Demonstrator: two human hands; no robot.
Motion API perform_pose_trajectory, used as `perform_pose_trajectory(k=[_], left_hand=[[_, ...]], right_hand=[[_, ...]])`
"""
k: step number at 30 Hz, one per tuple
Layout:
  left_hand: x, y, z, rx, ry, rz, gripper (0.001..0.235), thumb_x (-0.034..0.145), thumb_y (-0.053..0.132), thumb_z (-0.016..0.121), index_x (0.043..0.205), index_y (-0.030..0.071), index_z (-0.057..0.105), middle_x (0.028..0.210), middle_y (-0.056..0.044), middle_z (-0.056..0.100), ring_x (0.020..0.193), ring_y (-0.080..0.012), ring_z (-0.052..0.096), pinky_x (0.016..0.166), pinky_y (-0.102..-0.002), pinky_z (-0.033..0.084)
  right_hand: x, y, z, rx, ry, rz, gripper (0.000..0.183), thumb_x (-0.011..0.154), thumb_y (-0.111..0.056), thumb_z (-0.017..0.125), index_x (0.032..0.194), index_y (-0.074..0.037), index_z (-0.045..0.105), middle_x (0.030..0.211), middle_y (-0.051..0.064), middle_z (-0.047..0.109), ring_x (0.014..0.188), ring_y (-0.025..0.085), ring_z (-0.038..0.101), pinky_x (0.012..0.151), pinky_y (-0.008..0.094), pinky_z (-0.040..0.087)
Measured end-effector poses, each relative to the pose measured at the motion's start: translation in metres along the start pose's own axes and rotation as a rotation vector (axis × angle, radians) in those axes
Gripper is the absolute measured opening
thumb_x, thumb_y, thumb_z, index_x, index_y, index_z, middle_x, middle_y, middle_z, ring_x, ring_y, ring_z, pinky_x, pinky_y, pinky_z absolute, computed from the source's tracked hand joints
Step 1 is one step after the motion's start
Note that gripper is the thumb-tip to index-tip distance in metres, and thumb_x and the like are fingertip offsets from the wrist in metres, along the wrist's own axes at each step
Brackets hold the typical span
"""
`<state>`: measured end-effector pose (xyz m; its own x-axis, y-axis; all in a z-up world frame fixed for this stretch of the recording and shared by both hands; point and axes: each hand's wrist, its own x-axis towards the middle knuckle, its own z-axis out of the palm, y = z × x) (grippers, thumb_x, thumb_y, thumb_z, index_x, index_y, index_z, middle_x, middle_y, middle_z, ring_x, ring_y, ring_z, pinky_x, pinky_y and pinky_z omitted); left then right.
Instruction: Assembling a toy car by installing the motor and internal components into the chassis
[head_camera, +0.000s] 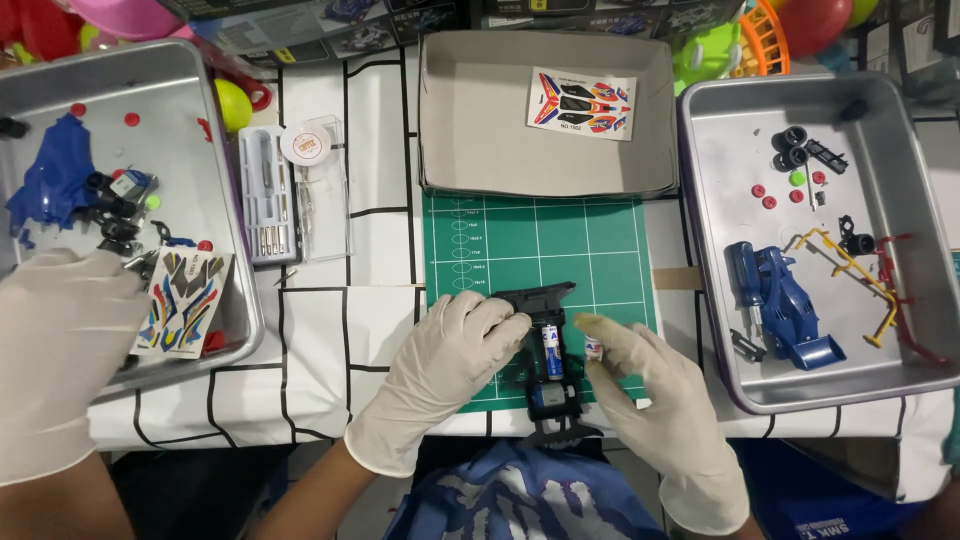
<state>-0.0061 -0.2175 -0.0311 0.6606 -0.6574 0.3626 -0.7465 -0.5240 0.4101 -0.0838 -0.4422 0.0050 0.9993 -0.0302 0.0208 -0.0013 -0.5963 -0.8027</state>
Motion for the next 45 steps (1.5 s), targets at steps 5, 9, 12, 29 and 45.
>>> perform_pose_trajectory(k=[5, 9, 12, 29, 45], left_hand=[[-0.001, -0.002, 0.002, -0.006, 0.027, -0.005, 0.024, 0.089, 0.019, 0.073, 0.11, 0.012, 0.066, 0.101, -0.001, 0.063, 0.091, -0.0222, 0.058, 0.079, -0.035, 0.049], [-0.003, -0.002, 0.001, 0.042, 0.025, 0.021, 0.022, 0.09, 0.017, 0.072, 0.11, 0.011, 0.066, 0.1, -0.002, 0.062, 0.091, -0.0222, 0.058, 0.078, -0.035, 0.049], [-0.002, -0.001, 0.001, 0.027, 0.034, 0.019, 0.022, 0.088, 0.018, 0.071, 0.109, 0.011, 0.066, 0.098, -0.002, 0.061, 0.09, -0.0229, 0.058, 0.077, -0.036, 0.05], [-0.005, -0.001, 0.001, 0.045, 0.05, 0.049, 0.021, 0.087, 0.016, 0.069, 0.106, 0.008, 0.066, 0.099, -0.004, 0.061, 0.091, -0.0229, 0.059, 0.077, -0.036, 0.049], [-0.005, 0.0, 0.002, 0.098, 0.065, 0.046, 0.027, 0.085, 0.014, 0.07, 0.111, 0.007, 0.07, 0.1, -0.002, 0.064, 0.092, -0.0211, 0.059, 0.078, -0.033, 0.05]], right_hand=[[0.006, -0.006, 0.014, 0.053, -0.022, 0.012, 0.046, 0.084, 0.004, 0.073, 0.126, -0.014, 0.068, 0.089, 0.004, 0.069, 0.075, 0.012, 0.066, 0.07, 0.026, 0.055], [0.01, -0.003, 0.012, 0.164, 0.025, 0.122, 0.051, 0.081, 0.003, 0.072, 0.129, -0.011, 0.063, 0.102, 0.004, 0.073, 0.085, 0.014, 0.068, 0.074, 0.026, 0.055], [0.016, 0.006, 0.002, 0.038, -0.053, -0.097, 0.026, 0.084, 0.0, 0.077, 0.106, -0.011, 0.069, 0.105, 0.003, 0.076, 0.094, 0.015, 0.073, 0.079, 0.027, 0.056], [0.044, 0.011, 0.015, 0.079, -0.236, 0.062, 0.018, 0.084, -0.008, 0.078, 0.101, -0.005, 0.074, 0.092, 0.003, 0.079, 0.077, 0.013, 0.072, 0.067, 0.028, 0.055], [0.028, -0.001, 0.035, -0.125, -0.07, -0.334, 0.027, 0.082, -0.01, 0.083, 0.104, -0.011, 0.068, 0.088, 0.005, 0.069, 0.077, 0.022, 0.067, 0.065, 0.033, 0.054]])
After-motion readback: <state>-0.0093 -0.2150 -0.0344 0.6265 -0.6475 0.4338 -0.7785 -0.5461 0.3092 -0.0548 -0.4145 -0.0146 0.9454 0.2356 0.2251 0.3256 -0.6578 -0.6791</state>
